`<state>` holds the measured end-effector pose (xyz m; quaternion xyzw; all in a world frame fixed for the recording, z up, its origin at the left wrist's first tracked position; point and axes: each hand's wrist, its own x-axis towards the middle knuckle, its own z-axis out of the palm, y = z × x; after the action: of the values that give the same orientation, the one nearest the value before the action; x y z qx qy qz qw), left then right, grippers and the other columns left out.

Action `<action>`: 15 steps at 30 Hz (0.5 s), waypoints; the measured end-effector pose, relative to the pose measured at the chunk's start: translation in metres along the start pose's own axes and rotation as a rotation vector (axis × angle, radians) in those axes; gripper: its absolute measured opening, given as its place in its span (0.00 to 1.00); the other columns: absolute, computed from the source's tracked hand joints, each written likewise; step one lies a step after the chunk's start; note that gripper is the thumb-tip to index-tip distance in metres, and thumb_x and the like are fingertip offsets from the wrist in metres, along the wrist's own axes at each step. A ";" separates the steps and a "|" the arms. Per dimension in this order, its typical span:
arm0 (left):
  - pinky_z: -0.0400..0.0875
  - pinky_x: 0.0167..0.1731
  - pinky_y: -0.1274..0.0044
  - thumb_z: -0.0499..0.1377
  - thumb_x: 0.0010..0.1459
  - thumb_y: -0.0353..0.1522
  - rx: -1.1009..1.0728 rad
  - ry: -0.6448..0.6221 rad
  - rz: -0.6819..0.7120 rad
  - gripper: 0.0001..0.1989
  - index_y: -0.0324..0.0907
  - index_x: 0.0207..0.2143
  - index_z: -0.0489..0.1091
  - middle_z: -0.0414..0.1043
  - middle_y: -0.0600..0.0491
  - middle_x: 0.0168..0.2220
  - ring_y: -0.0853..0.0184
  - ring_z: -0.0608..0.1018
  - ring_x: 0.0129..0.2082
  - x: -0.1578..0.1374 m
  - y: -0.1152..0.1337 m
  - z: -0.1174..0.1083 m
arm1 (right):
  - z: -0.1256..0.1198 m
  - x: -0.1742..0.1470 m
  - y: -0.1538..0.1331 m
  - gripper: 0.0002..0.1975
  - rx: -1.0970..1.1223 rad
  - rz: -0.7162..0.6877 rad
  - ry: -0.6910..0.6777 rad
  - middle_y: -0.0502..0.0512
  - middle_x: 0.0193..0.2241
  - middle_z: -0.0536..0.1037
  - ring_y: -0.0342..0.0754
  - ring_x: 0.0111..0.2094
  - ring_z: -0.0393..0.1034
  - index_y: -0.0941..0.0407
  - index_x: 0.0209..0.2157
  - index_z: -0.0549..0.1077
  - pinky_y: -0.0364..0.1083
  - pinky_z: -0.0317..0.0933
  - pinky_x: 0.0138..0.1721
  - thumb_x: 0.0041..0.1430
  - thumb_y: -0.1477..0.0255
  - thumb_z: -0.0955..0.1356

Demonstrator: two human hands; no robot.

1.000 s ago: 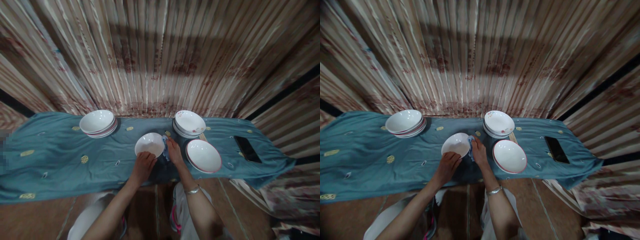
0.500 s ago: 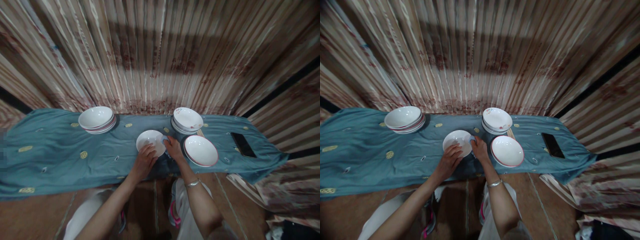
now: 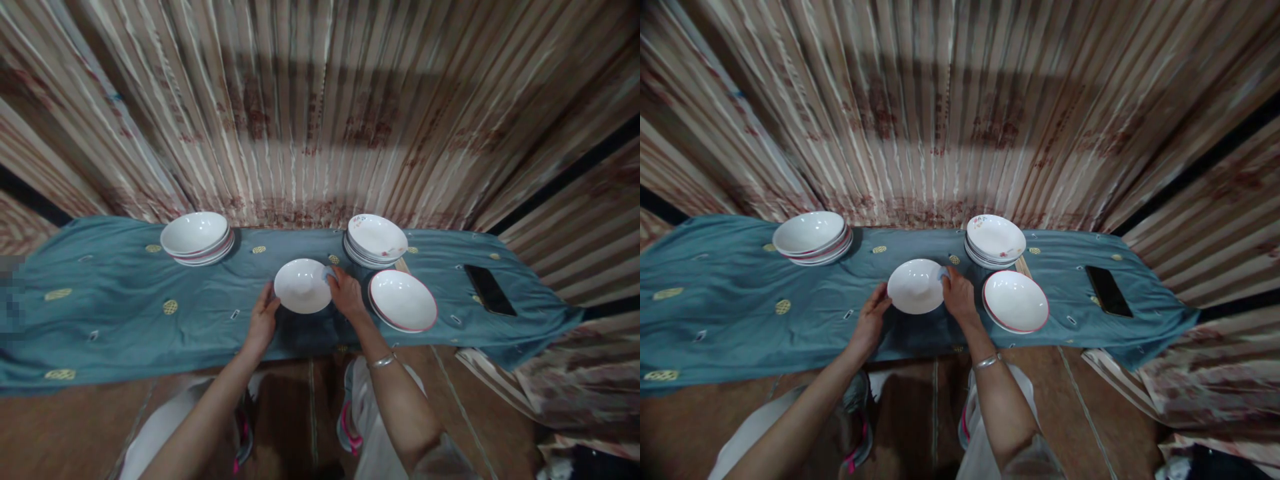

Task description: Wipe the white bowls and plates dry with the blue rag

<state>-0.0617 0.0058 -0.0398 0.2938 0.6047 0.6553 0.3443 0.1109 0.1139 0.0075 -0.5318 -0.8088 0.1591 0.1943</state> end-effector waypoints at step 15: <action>0.57 0.59 0.65 0.62 0.46 0.35 -0.135 -0.052 -0.051 0.22 0.42 0.46 0.73 0.74 0.50 0.51 0.57 0.71 0.56 -0.010 0.017 0.005 | 0.013 0.040 -0.033 0.16 -0.143 -0.278 -0.012 0.69 0.39 0.77 0.57 0.43 0.68 0.62 0.43 0.73 0.55 0.56 0.50 0.64 0.79 0.56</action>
<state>-0.0535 0.0005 -0.0223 0.2713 0.5572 0.6779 0.3954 0.0644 0.1379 0.0175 -0.4261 -0.8851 0.0756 0.1712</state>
